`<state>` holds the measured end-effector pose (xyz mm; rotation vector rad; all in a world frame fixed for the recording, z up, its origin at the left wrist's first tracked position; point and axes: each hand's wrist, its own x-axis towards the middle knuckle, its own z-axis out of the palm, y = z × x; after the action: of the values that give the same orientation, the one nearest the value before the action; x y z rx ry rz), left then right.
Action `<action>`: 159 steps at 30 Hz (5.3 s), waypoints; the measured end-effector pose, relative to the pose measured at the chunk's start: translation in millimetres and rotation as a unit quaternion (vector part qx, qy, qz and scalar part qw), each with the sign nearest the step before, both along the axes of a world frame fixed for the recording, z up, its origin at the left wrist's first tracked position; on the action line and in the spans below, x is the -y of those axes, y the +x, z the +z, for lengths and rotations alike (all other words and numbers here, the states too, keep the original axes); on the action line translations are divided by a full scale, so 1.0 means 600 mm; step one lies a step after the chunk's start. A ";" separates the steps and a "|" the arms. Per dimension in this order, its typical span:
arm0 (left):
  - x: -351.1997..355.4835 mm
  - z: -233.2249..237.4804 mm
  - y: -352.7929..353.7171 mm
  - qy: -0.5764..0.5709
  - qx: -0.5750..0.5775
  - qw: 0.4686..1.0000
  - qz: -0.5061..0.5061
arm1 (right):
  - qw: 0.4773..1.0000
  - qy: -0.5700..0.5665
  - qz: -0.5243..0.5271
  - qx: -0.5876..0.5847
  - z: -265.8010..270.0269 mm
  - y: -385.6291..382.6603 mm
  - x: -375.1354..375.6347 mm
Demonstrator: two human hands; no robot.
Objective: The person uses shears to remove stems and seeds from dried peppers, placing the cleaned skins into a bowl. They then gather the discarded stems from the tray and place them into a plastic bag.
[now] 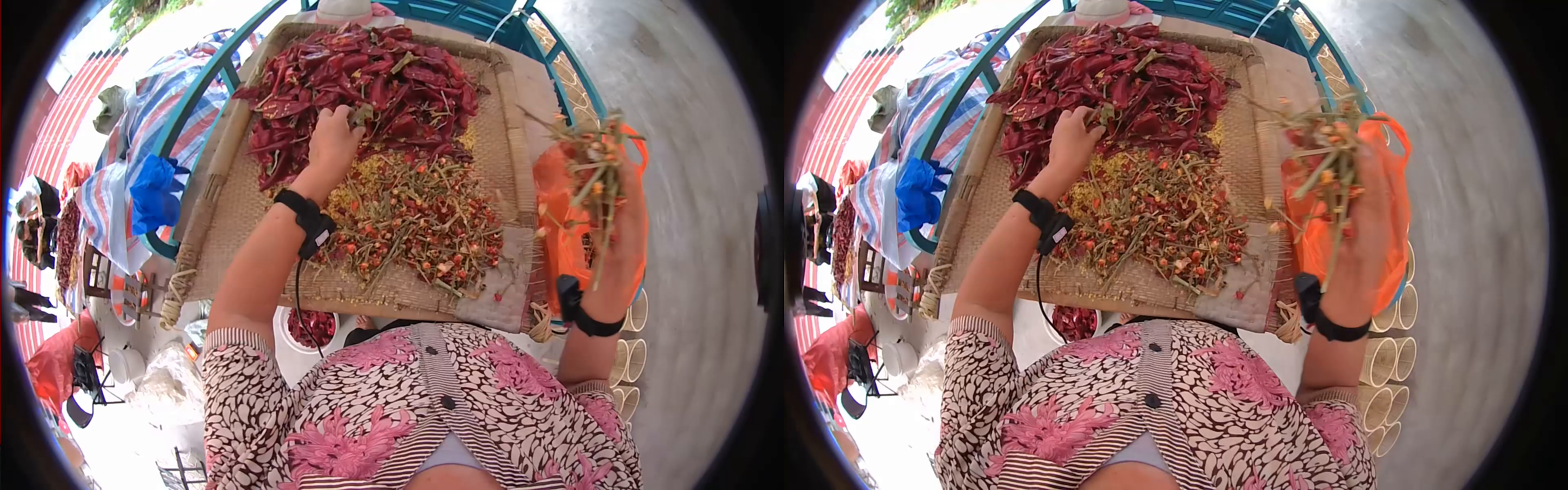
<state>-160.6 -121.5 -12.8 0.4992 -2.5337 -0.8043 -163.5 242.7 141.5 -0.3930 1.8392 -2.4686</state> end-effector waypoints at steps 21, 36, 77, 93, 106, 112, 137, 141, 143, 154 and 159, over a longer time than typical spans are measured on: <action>-0.048 0.040 -0.128 -0.154 0.077 0.985 0.026 | 0.859 0.410 -0.308 -0.003 -0.065 -0.076 -0.233; -0.064 0.105 0.097 0.448 -0.044 0.883 -0.134 | 0.751 0.595 0.207 -0.198 -0.076 0.092 0.020; -0.151 0.020 0.216 0.700 -0.107 0.704 -0.052 | 0.987 -0.030 0.138 0.081 -0.003 -0.019 -0.076; -0.160 0.037 0.221 0.696 -0.080 0.711 -0.059 | 0.883 0.359 -0.195 0.233 -0.113 -0.093 -0.353; -0.130 0.049 0.275 0.658 -0.192 0.726 0.056 | 0.418 0.805 -0.169 -0.387 -0.014 -0.098 -0.248; -0.118 0.051 0.303 0.616 -0.295 0.728 0.070 | 0.856 0.491 0.114 -0.116 -0.062 0.057 0.104; -0.096 0.043 0.362 0.582 -0.363 0.715 0.134 | 0.609 0.579 0.219 -0.495 -0.239 0.119 0.236; -0.093 0.036 0.359 0.593 -0.342 0.719 0.120 | 0.663 0.592 0.204 -0.411 -0.225 0.082 0.126; -0.089 0.026 0.363 0.601 -0.333 0.719 0.104 | 0.696 0.598 0.197 -0.345 -0.231 0.074 0.078; -0.114 0.036 0.340 0.598 -0.287 0.743 0.084 | 0.698 0.568 0.241 -0.364 -0.241 0.062 0.077; -0.123 0.039 0.328 0.618 -0.292 0.725 0.088 | 0.643 0.600 0.318 -0.354 -0.233 0.051 0.095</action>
<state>35.9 -47.7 10.5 0.6777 -1.0526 -2.1080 -133.1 185.5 1.4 -1.5662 2.3956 -0.3043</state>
